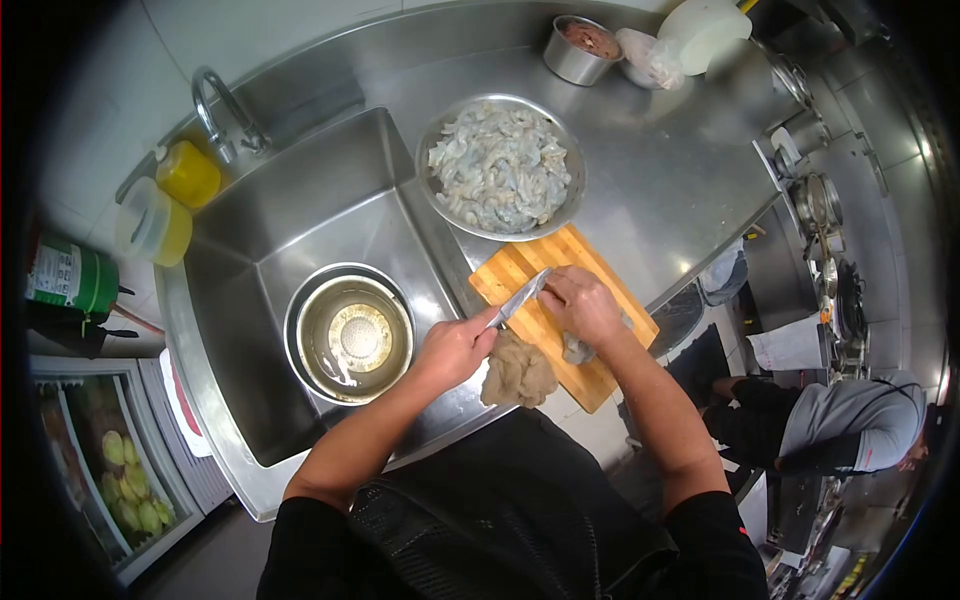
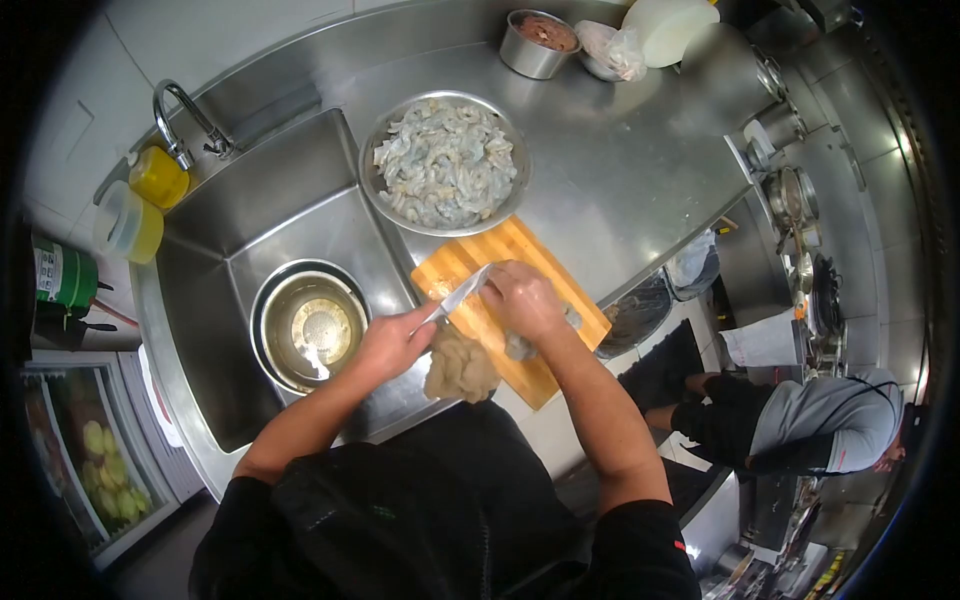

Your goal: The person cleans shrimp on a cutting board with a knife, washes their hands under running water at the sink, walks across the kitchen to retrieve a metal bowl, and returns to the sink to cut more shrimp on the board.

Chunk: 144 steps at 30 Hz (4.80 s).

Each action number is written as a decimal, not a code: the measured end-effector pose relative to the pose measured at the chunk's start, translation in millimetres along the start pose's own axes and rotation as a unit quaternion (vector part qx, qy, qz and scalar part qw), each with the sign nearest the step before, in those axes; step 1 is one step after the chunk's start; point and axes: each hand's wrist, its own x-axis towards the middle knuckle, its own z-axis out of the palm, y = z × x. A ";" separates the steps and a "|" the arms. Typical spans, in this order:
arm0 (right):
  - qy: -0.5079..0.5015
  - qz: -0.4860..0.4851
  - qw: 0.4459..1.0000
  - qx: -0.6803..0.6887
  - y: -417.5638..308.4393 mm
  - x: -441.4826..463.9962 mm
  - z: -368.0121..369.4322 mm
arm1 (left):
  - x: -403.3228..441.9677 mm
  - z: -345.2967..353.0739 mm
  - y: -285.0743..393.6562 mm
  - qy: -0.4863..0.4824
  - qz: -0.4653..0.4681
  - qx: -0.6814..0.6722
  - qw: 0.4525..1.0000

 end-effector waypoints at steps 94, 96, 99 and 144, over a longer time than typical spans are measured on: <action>-0.403 0.194 0.889 -0.102 19.7 33.2 -63.2 | -22.3 12.8 21.4 0.029 -0.033 0.012 0.999; -0.400 0.204 0.886 -0.115 17.8 30.8 -59.4 | -21.4 11.6 16.6 0.039 -0.038 0.009 0.998; -0.388 0.236 0.885 -0.097 23.4 28.6 -56.7 | -22.6 10.3 13.6 0.036 -0.053 0.000 0.998; -0.128 -0.145 0.981 0.015 13.3 4.6 -15.5 | 30.3 16.6 12.3 0.051 -0.052 -0.058 0.996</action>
